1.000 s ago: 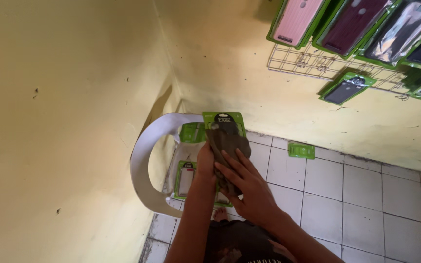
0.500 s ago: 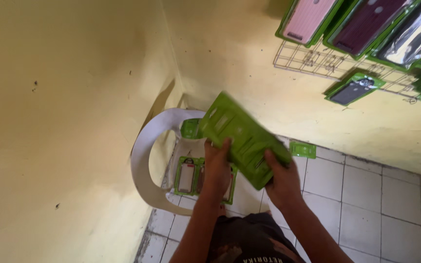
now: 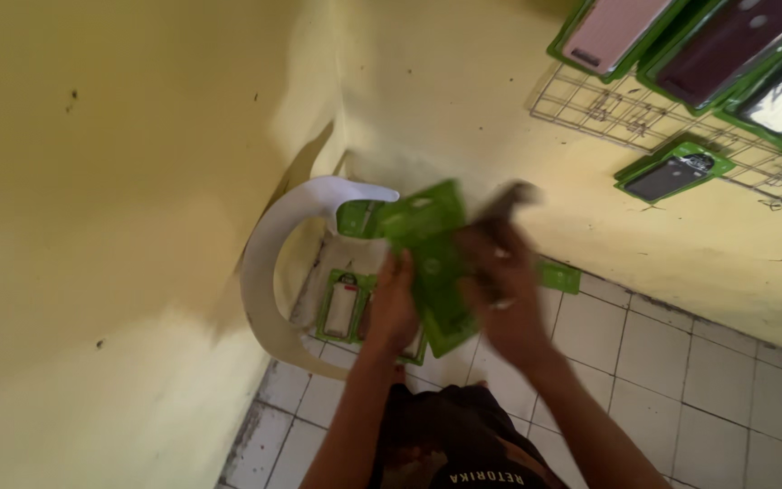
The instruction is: The person repeatedly picks up packaged phone cases from a white plastic chair, wipes each one with a dark cloth, and hangs them on a wall-mounted wire rack. The person handles the cases one at a time, turning them over to wipe both sides before placing them on the rack.
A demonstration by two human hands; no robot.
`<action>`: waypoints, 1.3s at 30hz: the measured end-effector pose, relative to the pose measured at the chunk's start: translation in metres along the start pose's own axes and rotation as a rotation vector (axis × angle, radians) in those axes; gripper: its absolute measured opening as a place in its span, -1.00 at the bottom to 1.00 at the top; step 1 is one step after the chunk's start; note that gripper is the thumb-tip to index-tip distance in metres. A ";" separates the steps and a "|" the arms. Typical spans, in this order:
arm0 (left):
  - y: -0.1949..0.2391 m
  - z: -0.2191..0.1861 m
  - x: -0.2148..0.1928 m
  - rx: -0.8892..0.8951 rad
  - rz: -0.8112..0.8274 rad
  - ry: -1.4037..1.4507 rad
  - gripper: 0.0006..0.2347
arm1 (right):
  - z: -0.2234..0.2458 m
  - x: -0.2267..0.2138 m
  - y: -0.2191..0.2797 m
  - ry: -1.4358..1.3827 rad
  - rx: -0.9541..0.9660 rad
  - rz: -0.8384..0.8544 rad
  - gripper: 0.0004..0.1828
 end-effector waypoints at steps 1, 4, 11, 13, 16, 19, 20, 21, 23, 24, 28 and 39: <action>0.000 0.008 0.009 0.019 0.066 0.121 -0.54 | 0.026 0.026 -0.009 0.272 -0.184 0.095 -0.36; 0.003 0.019 -0.011 -0.001 0.059 0.078 -0.55 | 0.039 0.063 -0.027 0.420 -0.242 0.174 -0.37; 0.045 0.050 -0.124 -0.123 -0.276 -0.303 -0.60 | -0.075 0.160 -0.021 -0.096 0.212 0.465 -0.45; 0.064 0.067 -0.157 -0.162 -0.412 -0.278 -0.59 | -0.134 0.198 -0.014 -0.131 0.342 0.461 -0.59; 0.095 0.091 -0.208 -0.273 -0.584 -0.306 -0.59 | -0.222 0.258 0.000 -0.037 0.372 0.406 -0.68; 0.097 0.122 -0.252 -0.327 -0.677 -0.198 -0.58 | -0.322 0.325 0.029 0.047 0.504 0.496 -0.67; 0.104 0.130 -0.262 -0.337 -0.701 -0.137 -0.57 | -0.345 0.345 0.038 0.068 0.509 0.515 -0.66; 0.108 0.139 -0.268 -0.366 -0.710 -0.155 -0.57 | -0.363 0.361 0.049 0.092 0.511 0.546 -0.64; 0.105 0.150 -0.280 -0.414 -0.718 -0.193 -0.57 | -0.385 0.385 0.064 0.108 0.512 0.576 -0.60; 0.100 0.152 -0.283 -0.407 -0.707 -0.200 -0.58 | -0.388 0.396 0.069 0.116 0.509 0.586 -0.57; 0.087 0.171 -0.279 -0.461 -0.682 -0.244 -0.58 | -0.376 0.409 0.083 0.072 0.399 0.563 -0.38; 0.006 0.246 -0.210 -0.531 -0.387 -0.369 -0.60 | -0.411 0.285 0.152 -0.935 1.047 0.215 -0.54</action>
Point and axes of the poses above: each hand's wrist, its own y-axis away from the middle knuckle, its own x-axis out of the palm, z = x × y, the point moved 10 cm from there along -y, towards the middle knuckle, and after that the axes turned 8 degrees about z, right-handed, at the moved point
